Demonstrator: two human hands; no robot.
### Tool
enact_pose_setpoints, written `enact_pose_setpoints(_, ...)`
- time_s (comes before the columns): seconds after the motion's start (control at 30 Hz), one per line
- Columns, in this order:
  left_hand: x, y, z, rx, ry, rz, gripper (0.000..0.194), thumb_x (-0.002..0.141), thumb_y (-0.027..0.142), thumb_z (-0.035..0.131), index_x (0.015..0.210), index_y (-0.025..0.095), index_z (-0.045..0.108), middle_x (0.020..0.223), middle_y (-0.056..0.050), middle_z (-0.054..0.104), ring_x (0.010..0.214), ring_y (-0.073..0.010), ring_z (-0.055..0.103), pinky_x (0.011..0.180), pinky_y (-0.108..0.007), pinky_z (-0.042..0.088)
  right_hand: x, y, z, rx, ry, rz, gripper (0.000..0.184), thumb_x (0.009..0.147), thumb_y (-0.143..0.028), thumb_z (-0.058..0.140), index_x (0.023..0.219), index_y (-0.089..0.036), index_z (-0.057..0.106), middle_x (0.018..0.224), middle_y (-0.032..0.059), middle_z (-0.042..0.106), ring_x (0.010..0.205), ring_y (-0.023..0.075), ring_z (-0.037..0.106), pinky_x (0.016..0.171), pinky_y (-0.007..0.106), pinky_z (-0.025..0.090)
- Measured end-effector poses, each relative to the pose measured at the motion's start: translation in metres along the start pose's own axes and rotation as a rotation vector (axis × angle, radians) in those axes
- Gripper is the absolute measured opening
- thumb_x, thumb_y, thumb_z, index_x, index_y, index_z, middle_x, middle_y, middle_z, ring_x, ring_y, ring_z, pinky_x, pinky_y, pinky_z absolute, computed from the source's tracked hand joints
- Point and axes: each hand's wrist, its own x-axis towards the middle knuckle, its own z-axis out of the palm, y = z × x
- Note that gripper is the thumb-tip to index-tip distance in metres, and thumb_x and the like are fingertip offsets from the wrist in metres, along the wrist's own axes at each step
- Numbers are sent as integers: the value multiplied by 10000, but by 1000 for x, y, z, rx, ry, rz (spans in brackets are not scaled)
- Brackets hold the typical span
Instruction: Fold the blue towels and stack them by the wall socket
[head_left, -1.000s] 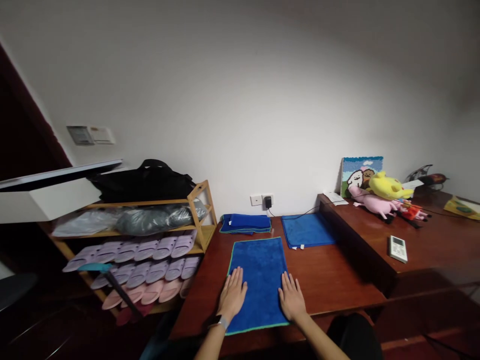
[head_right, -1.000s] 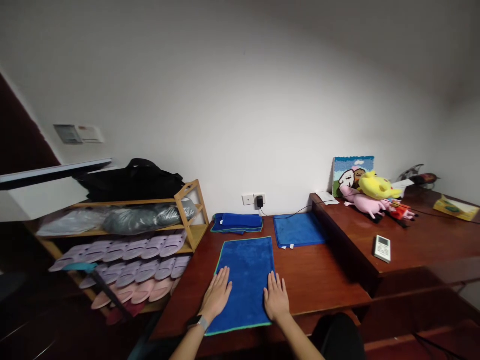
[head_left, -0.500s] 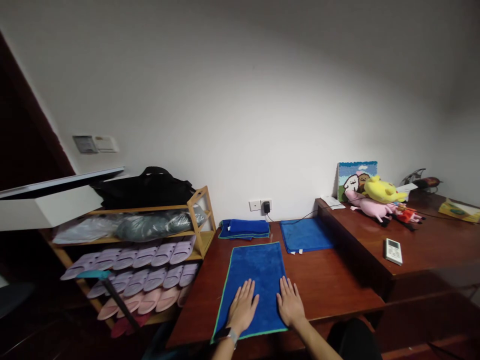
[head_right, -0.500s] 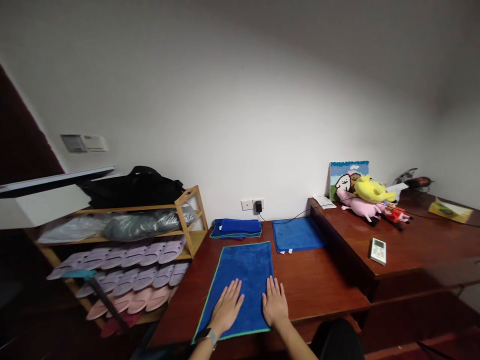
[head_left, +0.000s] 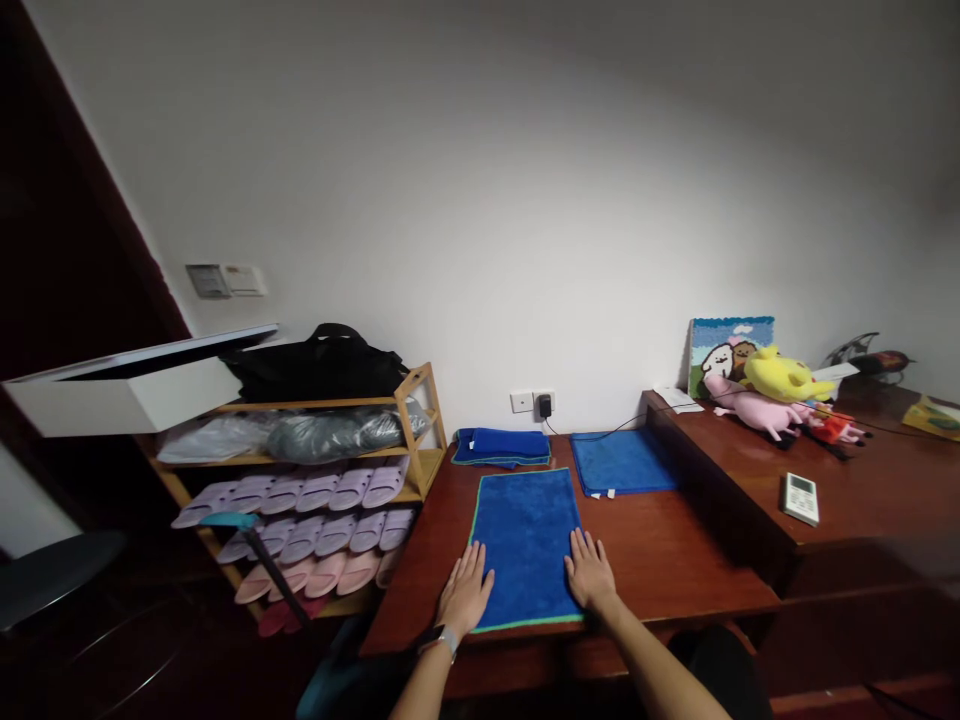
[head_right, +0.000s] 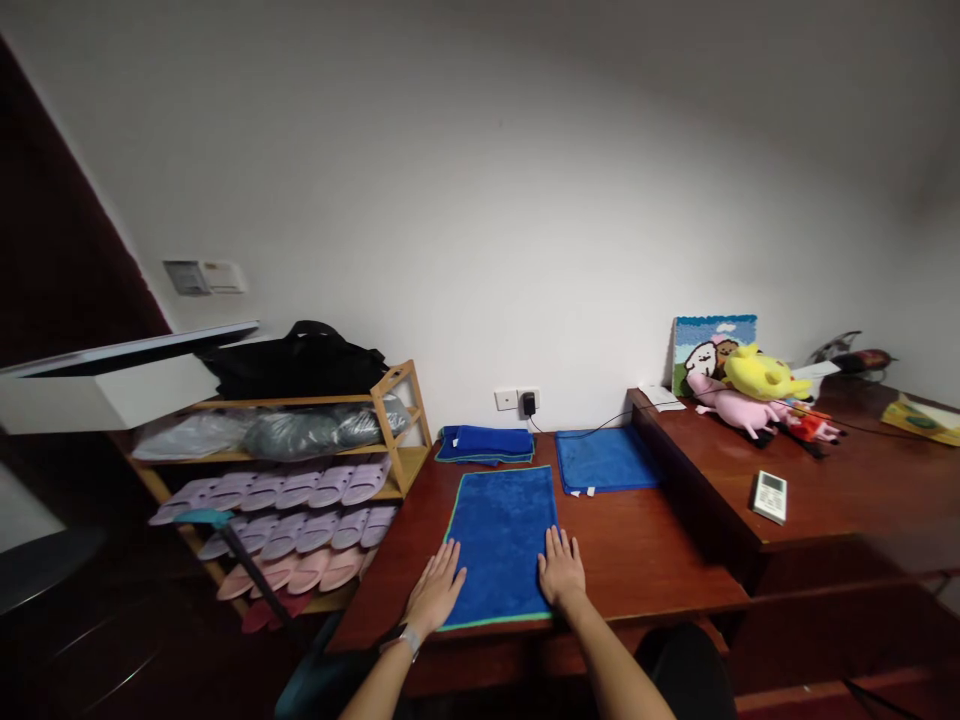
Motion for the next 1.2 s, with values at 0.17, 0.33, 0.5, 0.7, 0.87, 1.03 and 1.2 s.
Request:
enact_pose_setpoints(0.17, -7, -11, 14, 4, 40, 14, 681, 1039, 502, 247, 1639, 185, 309, 1712, -82, 279, 1590, -236, 244, 1300, -478, 252, -17, 4, 15, 41, 44, -13, 658, 1048, -408, 215, 1641, -131, 279, 1714, 58, 214, 1599, 246, 177, 1303, 466, 159)
enact_pose_setpoints(0.33, -25, -25, 24, 22, 71, 16, 678, 1039, 520, 243, 1635, 208, 322, 1710, -55, 284, 1588, -236, 248, 1298, -483, 262, -43, 12, 30, 67, 89, -25, 674, 1053, -476, 235, 1637, -146, 296, 1701, 39, 222, 1594, 241, 195, 1311, 464, 164)
enact_pose_setpoints(0.5, -25, -18, 15, 25, 95, 52, 664, 1036, 491, 288, 1615, 177, 372, 1691, -74, 332, 1577, -252, 293, 1308, -486, 249, -50, 12, 28, 72, 94, -30, 682, 1058, -494, 229, 1631, -133, 306, 1700, 36, 207, 1591, 240, 198, 1316, 450, 168)
enact_pose_setpoints(0.7, -2, 88, 20, -102, 123, 305, 624, 1072, 470, 242, 1648, 231, 279, 1699, -56, 334, 1578, -242, 298, 1299, -491, 291, -48, 13, 32, 67, 128, -58, 670, 1064, -494, 220, 1627, -148, 331, 1695, 41, 237, 1589, 246, 201, 1315, 459, 180)
enact_pose_setpoints(0.87, 4, 147, 30, -119, 30, 338, 661, 1070, 531, 205, 1649, 218, 260, 1698, -90, 319, 1581, -264, 287, 1297, -528, 282, -51, 15, 29, 72, 103, -103, 639, 1065, -424, 187, 1631, -159, 319, 1698, 26, 226, 1592, 228, 192, 1316, 448, 167)
enact_pose_setpoints(1.03, -23, 90, 24, -63, 28, 208, 686, 1065, 579, 193, 1644, 222, 281, 1712, -59, 276, 1591, -253, 245, 1312, -502, 251, -54, 12, 22, 75, 106, -75, 653, 1063, -432, 193, 1632, -132, 309, 1696, 50, 240, 1592, 232, 197, 1313, 438, 164)
enact_pose_setpoints(1.2, -62, 3, 16, -6, 68, 50, 705, 1053, 595, 262, 1639, 204, 305, 1713, -48, 274, 1591, -252, 237, 1315, -478, 254, -52, 3, 25, 67, 94, -6, 639, 1038, -358, 239, 1629, -126, 315, 1698, 54, 237, 1591, 246, 208, 1307, 462, 176)
